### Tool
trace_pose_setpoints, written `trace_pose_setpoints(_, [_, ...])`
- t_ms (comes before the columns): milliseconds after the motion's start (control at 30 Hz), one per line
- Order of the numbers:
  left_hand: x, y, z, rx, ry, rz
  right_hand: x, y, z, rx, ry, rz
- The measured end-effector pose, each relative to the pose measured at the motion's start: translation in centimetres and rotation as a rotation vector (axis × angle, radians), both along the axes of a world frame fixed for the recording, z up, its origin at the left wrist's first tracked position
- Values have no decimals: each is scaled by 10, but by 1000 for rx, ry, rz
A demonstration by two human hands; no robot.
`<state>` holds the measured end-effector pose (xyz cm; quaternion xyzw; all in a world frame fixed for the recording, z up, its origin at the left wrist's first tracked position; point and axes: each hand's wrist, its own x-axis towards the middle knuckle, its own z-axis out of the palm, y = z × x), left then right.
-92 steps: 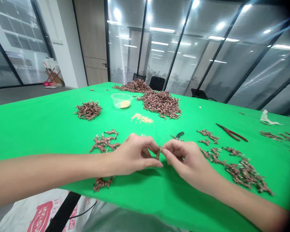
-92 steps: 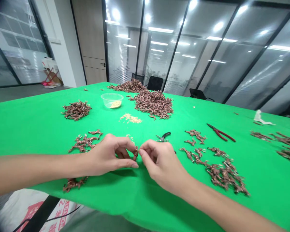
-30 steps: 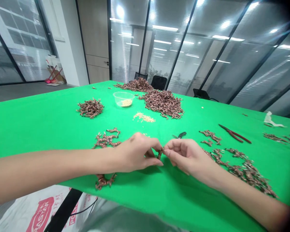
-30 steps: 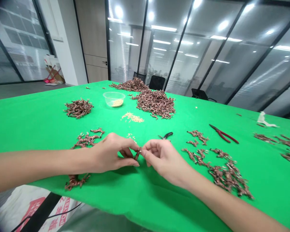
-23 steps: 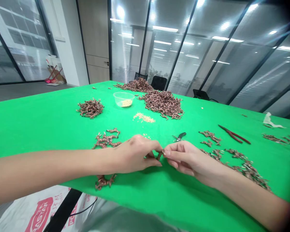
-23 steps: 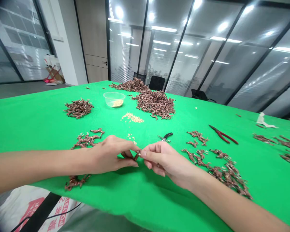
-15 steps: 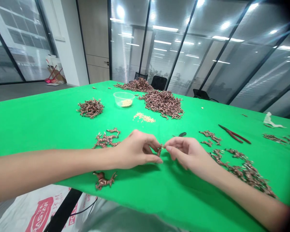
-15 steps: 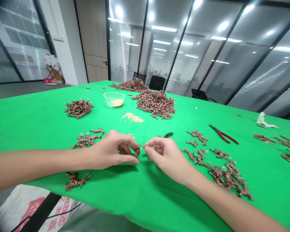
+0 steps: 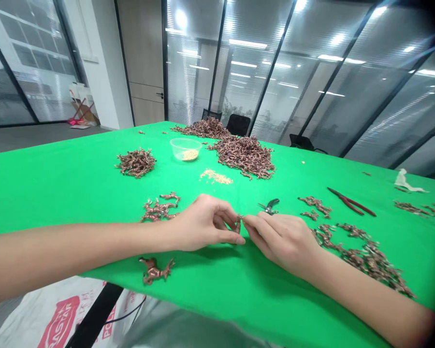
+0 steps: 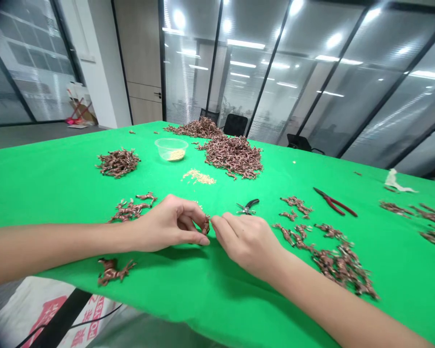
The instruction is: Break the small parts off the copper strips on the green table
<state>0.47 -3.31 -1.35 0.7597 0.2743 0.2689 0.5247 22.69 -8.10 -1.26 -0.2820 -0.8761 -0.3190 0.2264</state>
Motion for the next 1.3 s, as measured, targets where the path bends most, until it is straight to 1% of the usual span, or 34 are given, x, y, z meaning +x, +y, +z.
trace_pose_setpoints(200, [0,0,-1,-3,-3,-3,1,2,-4,-57,25,-13])
trace_pose_setpoints(267, [0,-1,0,18,-5,-3,-1,1,-4,-138,86,-6])
trace_pose_setpoints(300, [-1,-1,1,42,-2,-5,-2,0,-4,-206,135,-4])
trace_pose_setpoints(400, [-2,-1,1,189,37,-15,-7,-5,1,-488,328,-35])
trace_pose_setpoints(500, [-2,0,-1,430,86,-23,-12,-11,11,-857,520,-105])
trace_pose_setpoints(567, [-3,0,-3,584,104,-36,-14,-12,17,-1107,658,-123])
trace_pose_setpoints(633, [-4,0,-5,695,115,-46,-13,-10,21,-1332,792,-136])
trace_pose_setpoints(733, [-4,0,-6,781,110,-39,-9,-6,22,-1595,941,-140])
trace_pose_setpoints(833, [-5,1,-8,815,102,-44,-5,-3,20,-1776,1024,-84])
trace_pose_setpoints(933, [-5,2,-10,828,96,-32,-5,-2,18,-1885,1091,-49])
trace_pose_setpoints(1100, [-5,5,-12,841,61,-39,-8,-2,16,-1945,1197,-59])
trace_pose_setpoints(1200, [-6,5,-11,816,54,-51,-10,-4,17,-1909,1186,-79])
trace_pose_setpoints(1300, [-5,4,-8,679,30,-40,-12,-6,20,-1784,1126,-110])
